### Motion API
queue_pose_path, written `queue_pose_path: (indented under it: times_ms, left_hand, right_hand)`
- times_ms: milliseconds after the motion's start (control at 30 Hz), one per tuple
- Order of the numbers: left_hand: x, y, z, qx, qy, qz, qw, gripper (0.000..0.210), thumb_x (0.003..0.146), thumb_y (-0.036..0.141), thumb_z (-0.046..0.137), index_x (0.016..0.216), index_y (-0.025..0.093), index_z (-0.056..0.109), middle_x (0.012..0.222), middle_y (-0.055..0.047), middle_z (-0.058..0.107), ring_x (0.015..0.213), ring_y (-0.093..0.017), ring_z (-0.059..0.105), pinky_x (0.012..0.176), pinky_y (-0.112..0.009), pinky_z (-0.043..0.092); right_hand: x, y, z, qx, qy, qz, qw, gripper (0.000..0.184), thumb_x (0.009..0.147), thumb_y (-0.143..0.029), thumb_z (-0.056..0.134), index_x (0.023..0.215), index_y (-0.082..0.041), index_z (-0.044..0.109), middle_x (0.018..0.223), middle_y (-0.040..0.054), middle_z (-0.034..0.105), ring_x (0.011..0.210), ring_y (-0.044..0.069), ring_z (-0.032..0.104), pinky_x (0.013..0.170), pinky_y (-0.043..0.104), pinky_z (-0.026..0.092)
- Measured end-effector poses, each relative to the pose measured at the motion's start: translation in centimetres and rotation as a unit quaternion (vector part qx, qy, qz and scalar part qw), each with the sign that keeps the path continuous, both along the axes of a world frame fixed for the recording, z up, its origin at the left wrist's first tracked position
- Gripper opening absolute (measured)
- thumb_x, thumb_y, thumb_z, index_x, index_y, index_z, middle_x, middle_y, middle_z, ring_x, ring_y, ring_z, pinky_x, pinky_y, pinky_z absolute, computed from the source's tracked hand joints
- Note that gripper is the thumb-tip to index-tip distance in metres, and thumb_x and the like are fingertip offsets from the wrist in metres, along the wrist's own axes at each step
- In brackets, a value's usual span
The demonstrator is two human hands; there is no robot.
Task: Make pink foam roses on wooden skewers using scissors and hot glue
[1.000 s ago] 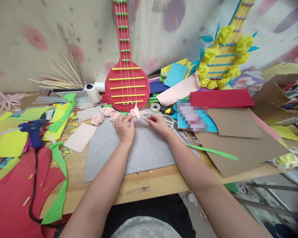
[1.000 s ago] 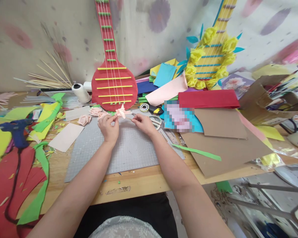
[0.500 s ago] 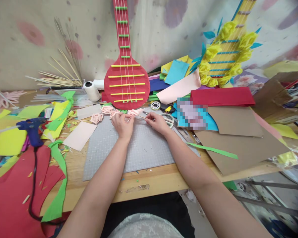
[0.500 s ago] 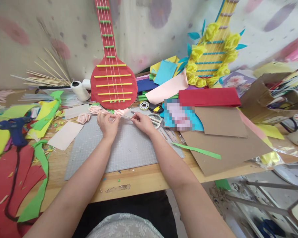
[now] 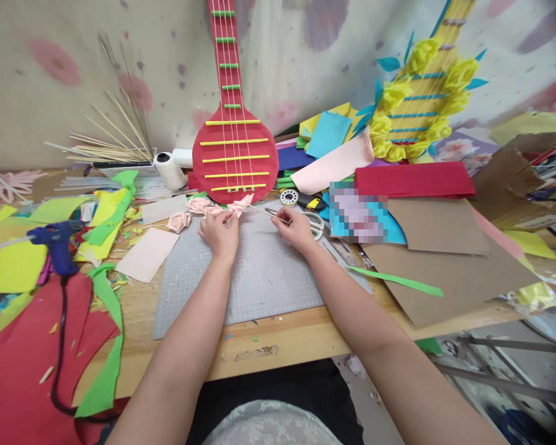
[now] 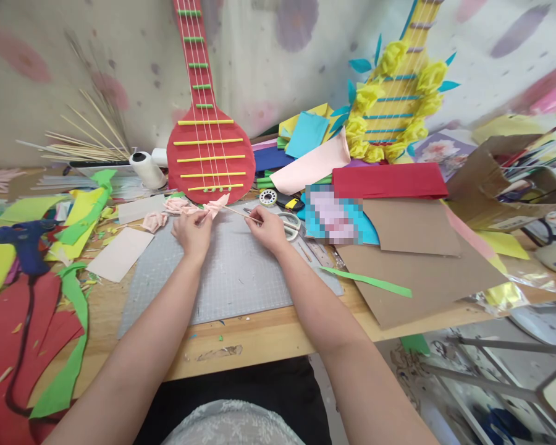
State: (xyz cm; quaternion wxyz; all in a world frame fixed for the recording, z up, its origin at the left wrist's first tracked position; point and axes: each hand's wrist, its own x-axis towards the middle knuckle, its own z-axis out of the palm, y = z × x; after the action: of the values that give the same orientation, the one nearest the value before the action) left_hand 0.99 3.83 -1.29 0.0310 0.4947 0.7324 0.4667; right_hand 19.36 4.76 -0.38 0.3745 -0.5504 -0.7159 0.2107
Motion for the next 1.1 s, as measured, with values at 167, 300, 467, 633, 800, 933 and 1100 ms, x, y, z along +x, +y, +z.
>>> queue_pose_path:
  times_ms: [167,300,467,633,800,933,1100]
  left_hand:
    - [0.8,-0.5,0.0,-0.006,0.074,-0.064,0.995,0.019,0.072,0.040,0.062,0.077,0.023,0.068,0.088,-0.009,0.058,0.100,-0.030,0.046,0.092,-0.047,0.024]
    - [1.2,-1.0,0.2,-0.025,0.123,-0.136,0.983,0.023,0.062,0.033,0.069,0.084,0.025,0.068,0.089,-0.008,0.057,0.100,-0.030,0.045,0.093,-0.048,0.023]
    - [0.8,-1.6,0.8,-0.059,0.182,-0.209,0.959,0.024,0.066,0.023,0.062,0.090,0.026,0.066,0.090,-0.007,0.057,0.102,-0.029,0.045,0.093,-0.046,0.023]
    - [-0.9,-2.0,1.8,-0.084,0.223,-0.273,0.932,0.037,0.065,0.030,0.064,0.101,0.024,0.058,0.096,-0.006,0.058,0.103,-0.028,0.045,0.091,-0.042,0.027]
    - [-0.9,-2.1,1.1,-0.040,0.155,-0.212,0.964,0.025,0.071,0.031,0.060,0.092,0.021,0.052,0.083,-0.004,0.060,0.091,-0.023,0.052,0.088,-0.040,0.031]
    - [0.5,-1.8,0.3,-0.047,0.081,-0.168,0.981,0.020,0.072,0.025,0.059,0.087,0.020,0.047,0.083,-0.003,0.061,0.087,-0.022,0.054,0.083,-0.038,0.035]
    - [0.6,-1.3,-0.2,-0.035,0.088,-0.170,0.981,0.014,0.074,0.024,0.057,0.079,0.020,0.044,0.078,-0.002,0.059,0.081,-0.020,0.055,0.083,-0.038,0.035]
  right_hand:
    - [-1.5,-0.6,-0.1,-0.005,0.021,0.009,1.000,0.021,0.084,-0.037,0.044,0.091,-0.020,0.055,0.070,0.0008,0.061,0.064,0.015,0.055,0.063,0.026,0.037]
    - [-2.2,-0.6,-0.4,-0.014,0.042,0.033,0.998,0.020,0.088,-0.030,0.036,0.102,-0.022,0.048,0.082,0.0017,0.065,0.071,0.016,0.059,0.068,0.028,0.039]
    - [-2.1,-0.4,-0.7,0.030,0.027,-0.001,0.999,0.025,0.086,-0.020,0.030,0.106,-0.021,0.045,0.096,0.0054,0.063,0.082,0.018,0.058,0.070,0.029,0.040]
    - [-2.9,-1.1,-0.2,0.040,-0.059,-0.010,0.997,0.016,0.080,-0.023,0.040,0.091,-0.021,0.052,0.095,0.0043,0.060,0.081,0.017,0.056,0.068,0.028,0.040]
    - [-5.0,-1.8,0.3,0.003,-0.076,-0.028,0.997,0.021,0.079,-0.036,0.049,0.094,-0.021,0.050,0.092,0.0026,0.061,0.080,0.016,0.057,0.064,0.026,0.039]
    - [-5.8,-1.8,0.4,-0.017,-0.079,-0.029,0.996,0.018,0.080,-0.031,0.049,0.094,-0.021,0.049,0.091,0.0021,0.062,0.084,0.016,0.059,0.063,0.026,0.038]
    - [-5.7,-1.4,-0.1,-0.025,-0.083,-0.025,0.996,0.014,0.078,-0.023,0.048,0.092,-0.022,0.049,0.090,0.0017,0.064,0.080,0.017,0.060,0.060,0.026,0.037]
